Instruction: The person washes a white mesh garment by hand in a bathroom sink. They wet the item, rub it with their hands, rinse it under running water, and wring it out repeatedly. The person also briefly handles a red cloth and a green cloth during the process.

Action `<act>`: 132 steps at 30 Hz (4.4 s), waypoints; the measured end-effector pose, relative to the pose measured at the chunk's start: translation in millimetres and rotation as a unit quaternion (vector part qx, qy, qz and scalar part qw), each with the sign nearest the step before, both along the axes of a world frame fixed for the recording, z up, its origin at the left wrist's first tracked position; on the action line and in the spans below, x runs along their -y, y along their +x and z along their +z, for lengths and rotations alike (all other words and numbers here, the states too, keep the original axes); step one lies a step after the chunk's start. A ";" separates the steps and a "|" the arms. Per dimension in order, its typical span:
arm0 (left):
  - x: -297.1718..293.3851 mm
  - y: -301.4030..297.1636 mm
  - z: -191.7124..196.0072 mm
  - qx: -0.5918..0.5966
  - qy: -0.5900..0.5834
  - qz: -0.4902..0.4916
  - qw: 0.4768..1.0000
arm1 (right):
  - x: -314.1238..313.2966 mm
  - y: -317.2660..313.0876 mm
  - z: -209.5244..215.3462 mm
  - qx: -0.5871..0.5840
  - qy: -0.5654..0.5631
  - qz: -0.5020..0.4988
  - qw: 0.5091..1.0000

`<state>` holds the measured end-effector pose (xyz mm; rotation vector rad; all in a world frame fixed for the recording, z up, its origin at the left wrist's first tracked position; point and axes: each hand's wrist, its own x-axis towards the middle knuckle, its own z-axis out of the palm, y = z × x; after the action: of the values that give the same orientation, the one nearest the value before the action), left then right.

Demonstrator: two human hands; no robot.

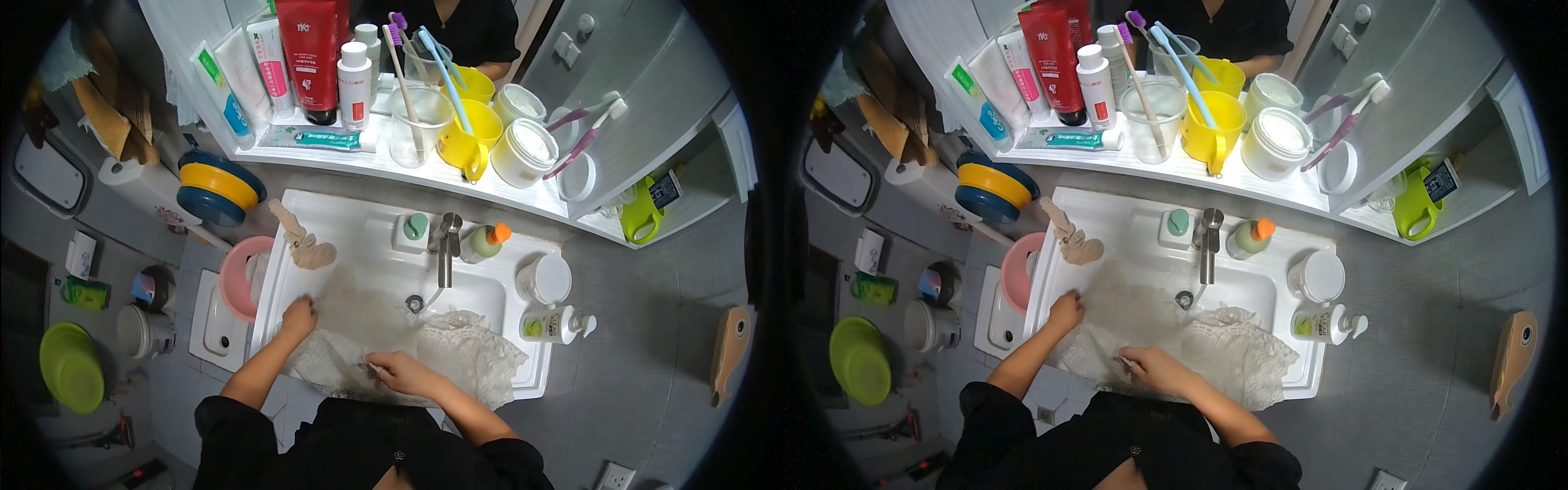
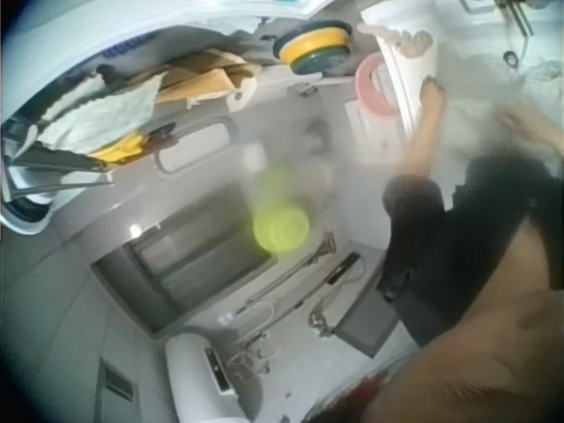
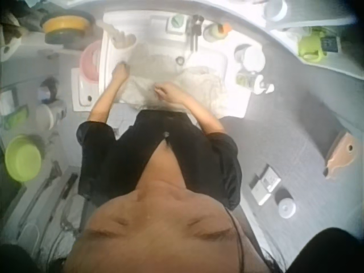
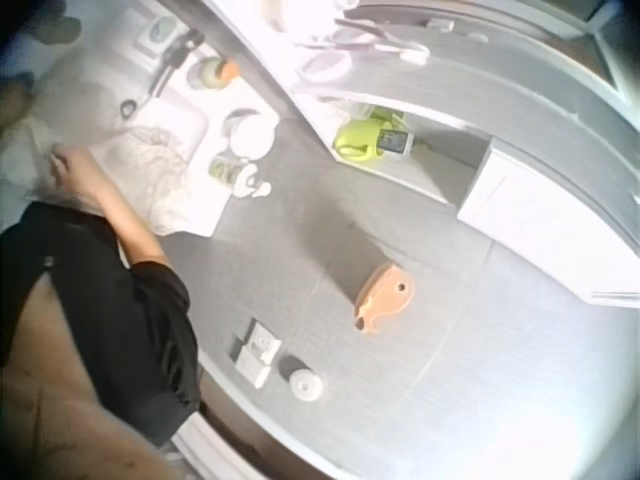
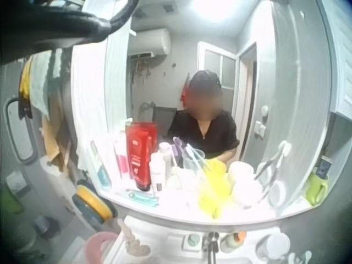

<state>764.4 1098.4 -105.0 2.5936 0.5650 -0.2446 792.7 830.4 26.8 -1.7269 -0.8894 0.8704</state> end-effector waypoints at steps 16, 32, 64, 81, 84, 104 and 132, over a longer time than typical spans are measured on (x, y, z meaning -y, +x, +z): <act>33.3 10.8 -32.6 0.135 0.290 -0.323 0.891 | -30.7 -21.6 19.4 0.035 -0.039 0.151 0.987; 35.8 24.6 182.6 -0.035 -0.641 -0.116 0.758 | -14.5 41.1 72.2 -0.115 0.009 -0.065 0.991; 104.8 25.5 188.1 0.115 -0.733 -0.064 0.667 | 18.4 27.7 102.4 -0.182 0.200 -0.226 0.936; 137.7 8.0 177.9 0.130 -0.813 -0.012 0.567 | 28.2 9.5 111.6 0.101 0.065 -0.264 0.957; 137.2 10.3 166.7 0.134 -0.844 -0.003 0.519 | 32.9 4.5 117.1 -0.057 0.105 -0.244 0.962; 103.7 24.5 173.2 0.101 -0.337 -0.248 0.903 | 67.7 32.3 169.3 0.047 0.101 -0.300 0.947; -7.4 52.1 518.6 0.459 -0.080 -0.296 0.834 | 178.2 98.5 374.7 0.269 0.331 -0.409 0.807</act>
<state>816.4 1105.8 413.6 2.2684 -0.5823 0.7100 891.2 652.2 401.5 -1.4798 -0.5696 -0.4990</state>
